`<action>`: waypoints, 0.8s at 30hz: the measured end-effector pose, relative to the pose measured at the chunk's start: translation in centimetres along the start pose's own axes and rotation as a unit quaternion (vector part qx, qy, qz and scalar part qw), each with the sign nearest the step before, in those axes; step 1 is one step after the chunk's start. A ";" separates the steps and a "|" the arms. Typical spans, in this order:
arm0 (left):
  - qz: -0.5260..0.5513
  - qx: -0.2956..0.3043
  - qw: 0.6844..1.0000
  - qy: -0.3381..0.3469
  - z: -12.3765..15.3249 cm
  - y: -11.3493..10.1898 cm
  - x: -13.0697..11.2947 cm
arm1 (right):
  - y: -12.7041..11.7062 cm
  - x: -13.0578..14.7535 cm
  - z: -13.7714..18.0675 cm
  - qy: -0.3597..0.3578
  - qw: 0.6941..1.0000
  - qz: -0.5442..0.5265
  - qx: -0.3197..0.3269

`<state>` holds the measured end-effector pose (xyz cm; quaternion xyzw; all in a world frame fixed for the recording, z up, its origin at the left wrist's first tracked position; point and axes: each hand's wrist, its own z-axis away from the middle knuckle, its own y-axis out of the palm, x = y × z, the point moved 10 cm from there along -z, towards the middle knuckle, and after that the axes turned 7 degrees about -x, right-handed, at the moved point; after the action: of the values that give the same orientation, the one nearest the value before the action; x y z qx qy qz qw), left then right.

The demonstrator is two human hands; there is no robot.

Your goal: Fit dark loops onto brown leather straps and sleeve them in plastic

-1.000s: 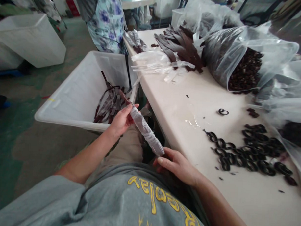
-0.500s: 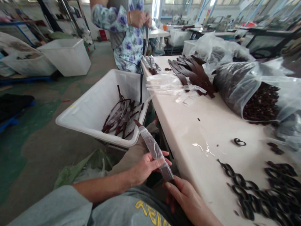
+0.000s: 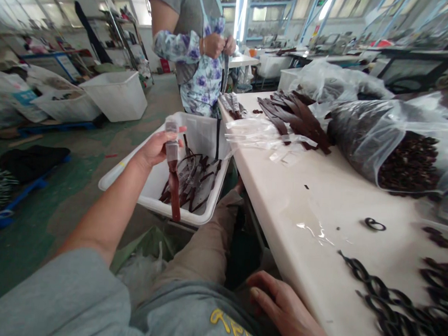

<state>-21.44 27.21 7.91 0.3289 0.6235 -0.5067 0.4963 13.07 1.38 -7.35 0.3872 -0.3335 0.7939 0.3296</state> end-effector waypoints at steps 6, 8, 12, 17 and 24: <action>-0.189 -0.085 0.978 -0.039 -1.8 -2.6 7.8 | -0.2 0.1 -0.1 -0.008 0.999 0.035 -0.002; -0.207 -0.067 0.975 -0.033 -0.1 -0.9 10.1 | -0.3 0.5 0.0 -0.005 0.999 0.050 -0.012; -0.223 0.042 0.973 0.045 4.3 6.3 12.7 | -0.8 0.8 0.9 0.019 0.998 0.048 -0.041; -0.204 0.116 0.949 0.211 7.2 15.4 9.3 | -2.2 -0.5 2.6 0.071 0.994 0.003 -0.079; -0.123 0.152 0.909 0.368 11.2 25.1 -0.7 | -0.6 -1.4 0.4 -0.004 0.990 -0.141 -0.022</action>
<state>4.87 23.28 0.93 0.4842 0.7129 -0.4955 0.1086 14.37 1.02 -8.20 0.4260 -0.2942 0.7303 0.4457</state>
